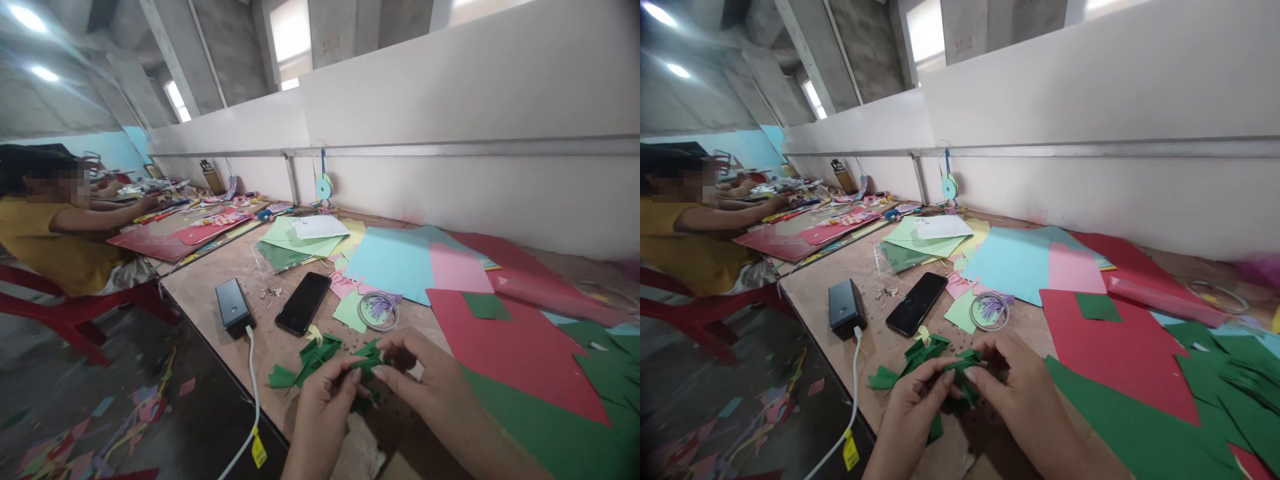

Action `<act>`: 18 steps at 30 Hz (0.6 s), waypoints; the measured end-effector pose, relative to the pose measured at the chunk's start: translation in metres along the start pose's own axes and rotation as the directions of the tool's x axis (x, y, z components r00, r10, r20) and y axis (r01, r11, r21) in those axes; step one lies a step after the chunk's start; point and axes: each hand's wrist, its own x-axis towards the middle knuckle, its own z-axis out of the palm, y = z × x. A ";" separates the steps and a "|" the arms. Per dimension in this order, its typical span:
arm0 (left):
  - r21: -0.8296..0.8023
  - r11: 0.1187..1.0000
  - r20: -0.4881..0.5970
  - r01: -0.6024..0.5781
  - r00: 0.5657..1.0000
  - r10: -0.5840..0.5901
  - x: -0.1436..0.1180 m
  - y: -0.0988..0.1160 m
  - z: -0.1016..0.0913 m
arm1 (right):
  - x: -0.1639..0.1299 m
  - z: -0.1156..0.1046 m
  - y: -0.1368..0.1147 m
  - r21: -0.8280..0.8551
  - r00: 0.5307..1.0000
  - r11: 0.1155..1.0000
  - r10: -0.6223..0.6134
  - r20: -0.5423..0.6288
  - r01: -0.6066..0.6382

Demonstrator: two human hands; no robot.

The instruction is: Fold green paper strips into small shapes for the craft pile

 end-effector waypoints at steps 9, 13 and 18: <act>0.029 0.999 -0.008 -0.017 1.000 0.017 0.001 0.001 0.000 | 0.003 0.000 -0.002 0.142 0.986 0.977 0.147 0.079 -0.157; 0.037 0.999 0.019 -0.011 1.000 0.011 0.000 -0.002 -0.002 | 0.005 0.001 -0.002 0.227 0.980 0.955 0.174 0.095 -0.192; 0.054 0.998 0.040 0.019 0.999 -0.021 -0.001 -0.004 -0.002 | 0.007 0.002 -0.001 0.322 0.970 0.917 0.207 0.125 -0.237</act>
